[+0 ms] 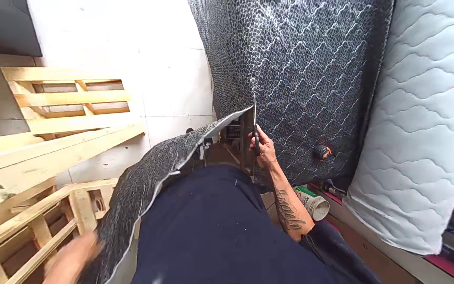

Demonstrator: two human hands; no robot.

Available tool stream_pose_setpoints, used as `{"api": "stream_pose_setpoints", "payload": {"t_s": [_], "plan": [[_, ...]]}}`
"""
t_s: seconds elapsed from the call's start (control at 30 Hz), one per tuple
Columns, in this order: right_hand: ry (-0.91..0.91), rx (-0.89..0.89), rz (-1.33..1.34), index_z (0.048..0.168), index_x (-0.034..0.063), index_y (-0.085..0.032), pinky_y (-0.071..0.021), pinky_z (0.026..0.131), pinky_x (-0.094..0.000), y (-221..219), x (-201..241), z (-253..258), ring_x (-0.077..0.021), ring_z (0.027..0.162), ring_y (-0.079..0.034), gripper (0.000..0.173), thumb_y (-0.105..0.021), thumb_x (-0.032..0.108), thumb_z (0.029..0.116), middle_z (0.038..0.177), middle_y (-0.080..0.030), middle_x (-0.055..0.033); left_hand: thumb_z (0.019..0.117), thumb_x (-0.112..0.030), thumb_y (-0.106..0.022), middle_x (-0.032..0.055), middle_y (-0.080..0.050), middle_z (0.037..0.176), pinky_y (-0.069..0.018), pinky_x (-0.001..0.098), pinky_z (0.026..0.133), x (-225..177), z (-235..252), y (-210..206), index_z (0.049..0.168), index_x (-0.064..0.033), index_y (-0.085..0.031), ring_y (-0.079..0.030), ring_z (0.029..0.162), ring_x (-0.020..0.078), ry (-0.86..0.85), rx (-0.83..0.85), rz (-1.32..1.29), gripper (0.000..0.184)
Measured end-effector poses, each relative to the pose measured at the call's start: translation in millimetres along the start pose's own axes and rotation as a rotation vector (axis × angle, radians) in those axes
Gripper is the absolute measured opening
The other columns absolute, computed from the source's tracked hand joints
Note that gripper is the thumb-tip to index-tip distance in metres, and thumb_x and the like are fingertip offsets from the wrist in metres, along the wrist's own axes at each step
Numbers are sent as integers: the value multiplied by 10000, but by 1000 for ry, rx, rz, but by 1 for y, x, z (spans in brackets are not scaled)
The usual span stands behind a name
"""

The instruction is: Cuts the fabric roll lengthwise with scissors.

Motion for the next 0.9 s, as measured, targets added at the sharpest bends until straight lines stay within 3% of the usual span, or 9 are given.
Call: {"api": "stream_pose_setpoints", "payload": {"t_s": [0.03,0.1,0.17,0.27,0.33,0.4,0.53,0.73,0.9], "plan": [[2,-2,1,1531,-43,-377,-550,640,-246,-1,2,1,-95,724,-609,566,-530,13,990,1082,-661,-81,974,-239,-687,397,-624,1198,-446,791,926,-48,26,28,1306,93,-591,-605,1118,605,-291,-124,-66,480],[6,1,3,1531,-43,-378,-544,646,-241,-1,2,3,-92,724,-602,562,-530,20,993,1075,-656,-76,1027,-329,-592,279,-581,1387,-447,665,1062,-165,71,80,1443,12,-515,-572,1278,465,-792,-334,-244,543],[12,3,5,1528,-43,-384,-547,654,-242,1,1,2,-91,729,-602,559,-532,23,993,1079,-658,-74,971,-510,-629,199,-506,1512,-384,565,1171,-291,99,118,1490,-34,-480,-476,1413,364,-1109,-406,-381,719],[-1,4,-12,1531,-32,-387,-552,653,-252,2,4,0,-97,734,-605,563,-540,35,994,1082,-655,-74,800,-592,-797,173,-393,1611,-332,553,1210,-435,125,134,1562,-35,-378,-384,1489,330,-1290,-239,-346,1032],[-3,9,-26,1531,-36,-386,-545,641,-246,4,8,2,-95,725,-601,571,-540,35,986,1093,-656,-78,811,-317,-831,190,-487,1538,-344,662,1142,-481,143,131,1546,-75,-421,-436,1439,392,-1294,-179,-160,876],[-7,24,-32,1528,-47,-384,-542,642,-245,7,10,3,-91,724,-598,571,-539,39,986,1099,-655,-79,803,-66,-749,216,-694,1221,-473,690,976,-488,144,134,1336,-99,-640,-641,1174,434,-1237,-188,-80,545],[-40,73,-5,1511,-59,-397,-531,648,-227,3,10,9,-62,733,-590,566,-537,103,987,1099,-660,-48,852,-140,-649,237,-709,932,-519,695,765,-437,130,150,1161,-61,-676,-694,919,465,-1228,-148,23,320],[-55,117,126,1530,-66,-353,-537,674,-243,-6,4,17,-70,756,-595,610,-542,88,971,1149,-646,-63,902,-346,-596,237,-689,874,-526,666,713,-407,69,179,1127,4,-636,-695,842,460,-1183,-155,75,418],[-60,144,134,1513,-80,-390,-560,655,-252,3,17,18,-84,753,-621,595,-572,12,954,1143,-670,-81,921,-364,-605,216,-677,814,-528,643,637,-402,58,175,1062,-5,-623,-696,763,448,-1142,-244,62,386]]}}
Point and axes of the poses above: each hand's wrist, its own z-axis towards the middle knuckle, its own y-axis out of the back of the hand, x = y × z, the point moved 1 cm from there along z, towards the middle knuckle
